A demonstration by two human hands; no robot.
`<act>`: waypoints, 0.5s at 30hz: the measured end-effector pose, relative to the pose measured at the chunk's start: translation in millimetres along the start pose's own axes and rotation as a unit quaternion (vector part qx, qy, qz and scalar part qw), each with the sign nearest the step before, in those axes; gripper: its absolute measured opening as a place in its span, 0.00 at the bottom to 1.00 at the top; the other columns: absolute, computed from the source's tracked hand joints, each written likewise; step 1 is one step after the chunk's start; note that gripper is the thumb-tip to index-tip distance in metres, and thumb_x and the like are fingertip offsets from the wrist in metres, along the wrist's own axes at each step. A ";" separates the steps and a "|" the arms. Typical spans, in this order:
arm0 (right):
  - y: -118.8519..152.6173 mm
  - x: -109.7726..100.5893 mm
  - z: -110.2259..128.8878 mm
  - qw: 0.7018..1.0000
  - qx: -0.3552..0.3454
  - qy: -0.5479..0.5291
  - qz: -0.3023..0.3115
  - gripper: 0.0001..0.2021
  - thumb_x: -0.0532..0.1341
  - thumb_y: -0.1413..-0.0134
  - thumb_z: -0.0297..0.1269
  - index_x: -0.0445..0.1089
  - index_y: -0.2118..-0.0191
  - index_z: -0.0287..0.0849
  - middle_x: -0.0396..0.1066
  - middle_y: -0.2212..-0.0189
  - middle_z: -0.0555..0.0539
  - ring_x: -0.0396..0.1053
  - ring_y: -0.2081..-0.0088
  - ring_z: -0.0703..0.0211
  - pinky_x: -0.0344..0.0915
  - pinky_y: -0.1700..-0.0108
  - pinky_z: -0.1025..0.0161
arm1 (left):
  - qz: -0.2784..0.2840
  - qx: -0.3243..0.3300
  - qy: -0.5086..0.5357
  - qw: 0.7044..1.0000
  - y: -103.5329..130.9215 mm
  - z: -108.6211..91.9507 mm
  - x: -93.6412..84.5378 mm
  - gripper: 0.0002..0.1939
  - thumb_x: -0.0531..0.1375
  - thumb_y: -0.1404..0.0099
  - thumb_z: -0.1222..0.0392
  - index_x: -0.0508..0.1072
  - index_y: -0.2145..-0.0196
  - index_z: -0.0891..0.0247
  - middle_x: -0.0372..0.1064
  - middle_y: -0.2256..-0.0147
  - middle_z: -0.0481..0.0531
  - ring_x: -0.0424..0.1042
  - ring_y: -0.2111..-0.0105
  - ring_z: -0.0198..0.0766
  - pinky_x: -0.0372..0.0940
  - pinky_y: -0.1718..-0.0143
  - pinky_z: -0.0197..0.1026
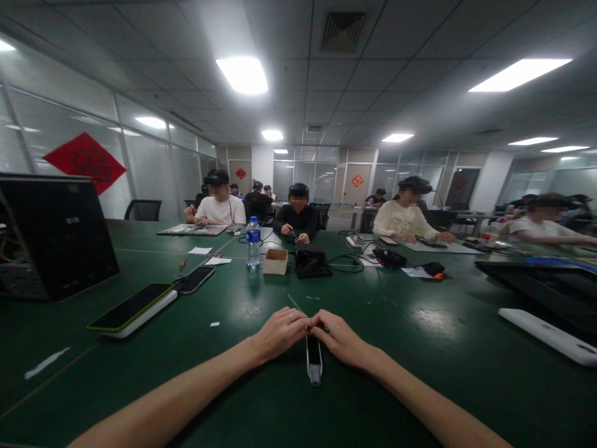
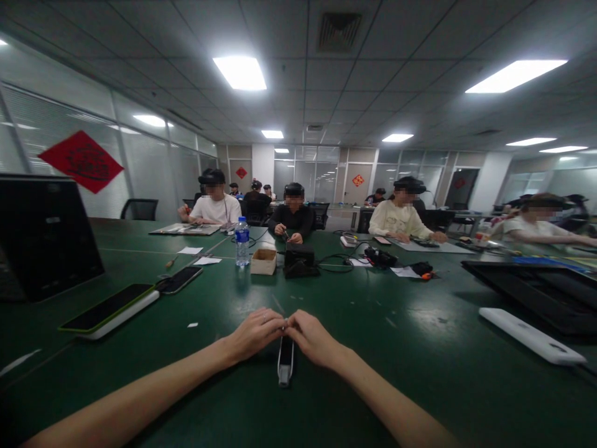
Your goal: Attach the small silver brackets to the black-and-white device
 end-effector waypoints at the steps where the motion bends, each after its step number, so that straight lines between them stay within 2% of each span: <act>1: -0.4 0.4 -0.4 1.000 -0.002 0.001 -0.005 0.06 0.55 0.41 0.35 0.65 0.67 0.41 0.66 0.69 0.48 0.64 0.66 0.60 0.61 0.64 0.64 | 0.003 0.003 -0.001 1.000 -0.1 -0.9 -0.1 0.14 0.47 0.28 0.57 0.70 0.53 0.62 0.71 0.59 0.56 0.69 0.60 0.40 0.61 0.57 0.41; 4: -1.2 -0.2 -2.0 1.000 -0.005 0.004 -0.019 0.06 0.56 0.42 0.35 0.65 0.68 0.40 0.67 0.69 0.48 0.64 0.67 0.60 0.61 0.64 0.64 | 0.005 0.004 -0.002 1.000 -0.6 -2.9 -1.0 0.14 0.48 0.29 0.58 0.70 0.52 0.61 0.70 0.59 0.56 0.69 0.60 0.40 0.62 0.57 0.41; 7: -0.8 -6.0 -5.1 0.999 -0.003 0.025 -0.026 0.06 0.58 0.43 0.37 0.67 0.67 0.40 0.67 0.69 0.48 0.64 0.67 0.60 0.62 0.64 0.64 | -0.018 -0.013 0.003 1.000 -0.5 0.2 -5.2 0.12 0.50 0.30 0.60 0.71 0.55 0.62 0.70 0.60 0.56 0.69 0.60 0.40 0.63 0.58 0.41; 11: 2.1 -20.0 -15.8 0.995 -0.002 0.096 -0.022 0.08 0.57 0.41 0.39 0.69 0.64 0.40 0.68 0.65 0.46 0.65 0.63 0.58 0.62 0.60 0.61 | -0.048 -0.090 0.037 0.994 3.1 19.8 -12.3 0.09 0.54 0.34 0.63 0.72 0.59 0.62 0.69 0.59 0.54 0.68 0.60 0.39 0.64 0.57 0.39; 15: 5.2 -30.6 -33.8 0.991 0.017 0.135 -0.022 0.09 0.56 0.41 0.39 0.69 0.63 0.40 0.68 0.64 0.45 0.65 0.61 0.57 0.62 0.58 0.59 | -0.024 -0.179 0.079 0.980 8.3 43.3 -9.7 0.08 0.56 0.37 0.63 0.72 0.61 0.62 0.70 0.62 0.52 0.68 0.65 0.36 0.64 0.61 0.38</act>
Point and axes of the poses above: each hand's wrist, its own y-axis away from the middle knuckle, its own x-axis out of the palm, z = x × y, the point moved 9 cm from there along -y, towards the middle knuckle
